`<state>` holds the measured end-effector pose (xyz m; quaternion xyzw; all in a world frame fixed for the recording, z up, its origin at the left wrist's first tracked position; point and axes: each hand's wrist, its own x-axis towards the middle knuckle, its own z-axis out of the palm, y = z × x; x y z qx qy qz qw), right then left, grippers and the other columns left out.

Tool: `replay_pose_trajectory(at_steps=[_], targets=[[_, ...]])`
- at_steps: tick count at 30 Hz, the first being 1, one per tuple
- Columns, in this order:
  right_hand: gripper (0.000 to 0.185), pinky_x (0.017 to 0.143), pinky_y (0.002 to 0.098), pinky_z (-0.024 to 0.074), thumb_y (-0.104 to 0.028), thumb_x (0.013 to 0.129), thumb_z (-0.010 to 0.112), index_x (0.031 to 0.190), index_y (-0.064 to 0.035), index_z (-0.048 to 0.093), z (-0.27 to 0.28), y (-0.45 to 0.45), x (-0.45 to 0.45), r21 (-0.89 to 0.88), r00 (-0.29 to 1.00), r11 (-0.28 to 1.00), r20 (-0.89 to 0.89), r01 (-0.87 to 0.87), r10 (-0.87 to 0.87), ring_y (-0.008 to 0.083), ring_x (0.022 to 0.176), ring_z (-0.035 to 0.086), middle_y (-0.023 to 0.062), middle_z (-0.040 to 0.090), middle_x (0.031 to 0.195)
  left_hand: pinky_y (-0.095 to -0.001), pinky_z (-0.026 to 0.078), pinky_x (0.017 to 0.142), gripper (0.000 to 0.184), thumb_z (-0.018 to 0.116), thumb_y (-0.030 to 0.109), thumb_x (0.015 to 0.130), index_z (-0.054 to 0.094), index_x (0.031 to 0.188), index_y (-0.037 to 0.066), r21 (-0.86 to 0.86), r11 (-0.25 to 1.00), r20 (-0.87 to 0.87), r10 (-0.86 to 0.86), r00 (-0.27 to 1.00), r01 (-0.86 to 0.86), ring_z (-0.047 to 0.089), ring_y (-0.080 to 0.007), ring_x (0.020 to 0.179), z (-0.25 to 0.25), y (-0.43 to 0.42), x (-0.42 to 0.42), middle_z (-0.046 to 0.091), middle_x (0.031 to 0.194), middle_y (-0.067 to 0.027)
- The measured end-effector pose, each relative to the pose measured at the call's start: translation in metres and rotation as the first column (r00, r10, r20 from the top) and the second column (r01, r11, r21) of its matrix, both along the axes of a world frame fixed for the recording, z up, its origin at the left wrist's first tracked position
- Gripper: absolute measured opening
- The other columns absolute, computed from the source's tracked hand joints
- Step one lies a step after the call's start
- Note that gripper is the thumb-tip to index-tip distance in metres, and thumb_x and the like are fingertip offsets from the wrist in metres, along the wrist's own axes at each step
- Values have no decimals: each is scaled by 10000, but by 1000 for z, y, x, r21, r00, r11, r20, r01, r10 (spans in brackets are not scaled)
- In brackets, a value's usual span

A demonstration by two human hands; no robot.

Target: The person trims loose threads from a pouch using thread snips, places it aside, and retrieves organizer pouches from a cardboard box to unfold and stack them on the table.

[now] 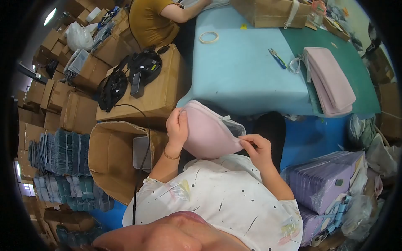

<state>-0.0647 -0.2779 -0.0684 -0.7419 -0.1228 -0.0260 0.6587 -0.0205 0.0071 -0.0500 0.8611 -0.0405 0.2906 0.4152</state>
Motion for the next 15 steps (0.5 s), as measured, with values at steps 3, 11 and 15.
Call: replay_pose_trajectory(at_steps=[3, 11, 15], targets=[[68, 649, 234, 477, -32, 850, 677, 909, -2, 689, 8, -9, -2, 103, 956, 955, -64, -280, 287, 96, 729, 610, 47, 671, 798, -358, 433, 611, 283, 467, 230, 981, 567, 890, -19, -51, 998, -11, -48, 999, 47, 526, -286, 640, 0, 3, -2, 540, 716, -162], [186, 636, 221, 476, -40, 912, 614, 1076, -3, 536, -1, -22, -10, 81, 973, 976, -97, -203, 210, 79, 710, 570, 31, 602, 817, -354, 421, 546, 292, 484, 223, 985, 568, 815, 1, -93, 988, -13, -126, 992, 124, 520, -294, 567, 8, -4, -9, 514, 645, -150], [263, 589, 208, 451, 25, 850, 638, 1081, -31, 525, 8, -22, -1, -78, 984, 984, -93, -161, 153, 55, 687, 539, 11, 564, 804, -360, 425, 540, 263, 515, 202, 965, 564, 800, 4, -81, 985, 4, -150, 989, 150, 532, -315, 577, 11, -9, -14, 517, 649, -152]])
